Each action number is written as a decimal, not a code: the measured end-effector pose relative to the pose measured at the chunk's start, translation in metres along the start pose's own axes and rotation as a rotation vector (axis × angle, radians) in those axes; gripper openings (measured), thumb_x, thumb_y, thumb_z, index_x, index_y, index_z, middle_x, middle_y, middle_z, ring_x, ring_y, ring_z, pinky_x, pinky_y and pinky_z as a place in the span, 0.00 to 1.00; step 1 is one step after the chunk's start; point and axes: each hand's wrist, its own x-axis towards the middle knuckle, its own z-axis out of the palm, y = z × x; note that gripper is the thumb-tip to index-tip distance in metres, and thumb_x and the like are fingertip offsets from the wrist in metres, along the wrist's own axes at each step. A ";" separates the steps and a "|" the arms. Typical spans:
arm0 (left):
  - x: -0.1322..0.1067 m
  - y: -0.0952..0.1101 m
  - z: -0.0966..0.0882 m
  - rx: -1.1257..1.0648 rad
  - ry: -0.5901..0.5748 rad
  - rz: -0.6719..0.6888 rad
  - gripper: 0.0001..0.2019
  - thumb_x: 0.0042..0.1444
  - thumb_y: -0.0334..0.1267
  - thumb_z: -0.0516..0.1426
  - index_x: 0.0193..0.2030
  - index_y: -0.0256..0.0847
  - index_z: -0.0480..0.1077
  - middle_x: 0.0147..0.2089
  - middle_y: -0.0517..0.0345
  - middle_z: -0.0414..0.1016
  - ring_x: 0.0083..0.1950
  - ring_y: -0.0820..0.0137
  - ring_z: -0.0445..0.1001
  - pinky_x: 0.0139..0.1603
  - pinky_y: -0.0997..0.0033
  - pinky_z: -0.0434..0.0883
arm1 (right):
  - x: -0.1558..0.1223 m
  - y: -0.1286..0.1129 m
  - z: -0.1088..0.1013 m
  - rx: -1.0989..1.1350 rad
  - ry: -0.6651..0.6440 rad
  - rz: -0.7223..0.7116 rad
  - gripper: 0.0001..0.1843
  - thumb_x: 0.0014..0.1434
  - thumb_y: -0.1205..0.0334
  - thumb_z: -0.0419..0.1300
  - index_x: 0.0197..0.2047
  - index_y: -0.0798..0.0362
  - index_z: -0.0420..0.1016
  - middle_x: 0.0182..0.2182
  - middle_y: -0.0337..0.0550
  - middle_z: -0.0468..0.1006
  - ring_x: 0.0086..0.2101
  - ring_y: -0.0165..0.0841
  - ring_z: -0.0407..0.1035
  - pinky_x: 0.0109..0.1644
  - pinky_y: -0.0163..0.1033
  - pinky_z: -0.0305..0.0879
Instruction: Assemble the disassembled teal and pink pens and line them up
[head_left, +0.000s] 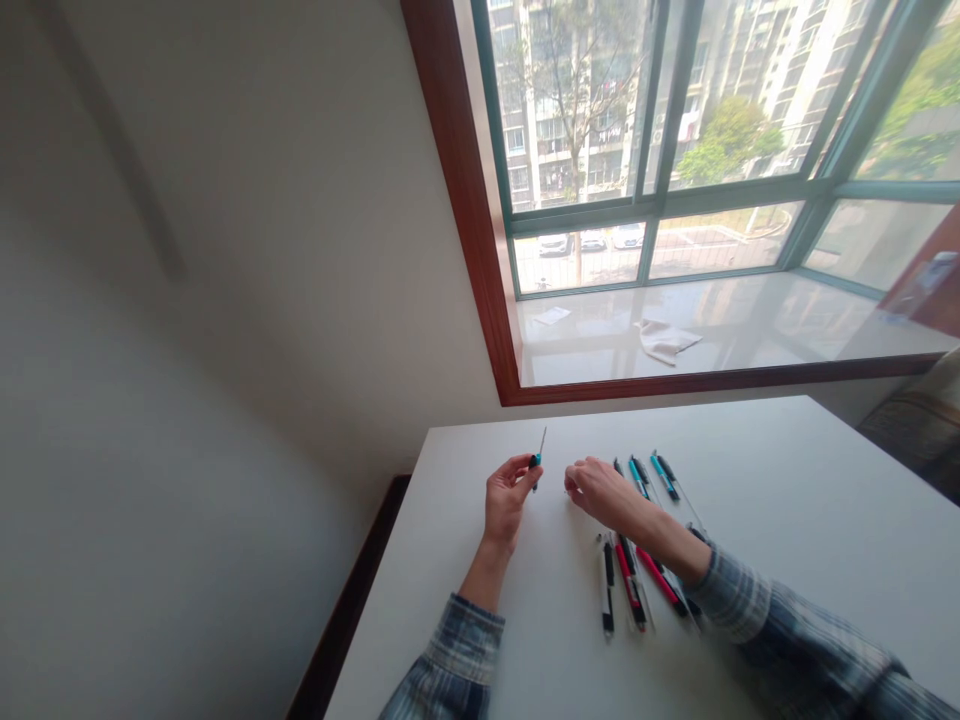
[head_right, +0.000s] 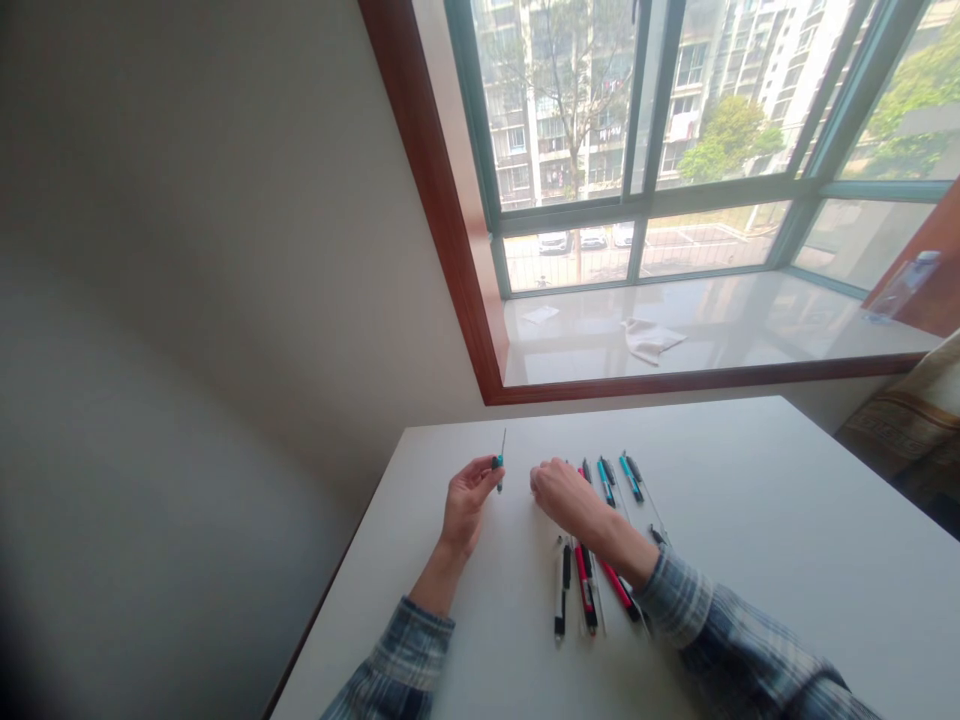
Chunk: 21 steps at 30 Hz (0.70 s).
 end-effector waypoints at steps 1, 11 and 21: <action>0.000 -0.001 -0.001 0.015 -0.001 -0.002 0.16 0.44 0.39 0.73 0.40 0.39 0.83 0.36 0.56 0.82 0.37 0.71 0.72 0.42 0.70 0.68 | 0.001 0.002 -0.004 0.035 0.007 -0.005 0.09 0.61 0.73 0.59 0.36 0.55 0.81 0.34 0.47 0.83 0.38 0.38 0.77 0.42 0.36 0.66; -0.001 -0.017 -0.010 0.165 -0.069 0.018 0.14 0.47 0.42 0.72 0.39 0.40 0.83 0.36 0.54 0.80 0.36 0.70 0.71 0.39 0.71 0.69 | 0.004 0.019 -0.046 0.801 0.380 0.076 0.10 0.61 0.55 0.63 0.41 0.51 0.80 0.37 0.43 0.83 0.38 0.36 0.77 0.44 0.40 0.74; -0.002 -0.023 -0.011 0.213 -0.116 0.030 0.12 0.48 0.42 0.71 0.39 0.41 0.83 0.39 0.52 0.82 0.40 0.67 0.73 0.46 0.68 0.71 | 0.001 0.010 -0.052 1.038 0.385 -0.022 0.12 0.59 0.52 0.67 0.40 0.52 0.77 0.39 0.45 0.82 0.41 0.37 0.77 0.46 0.41 0.74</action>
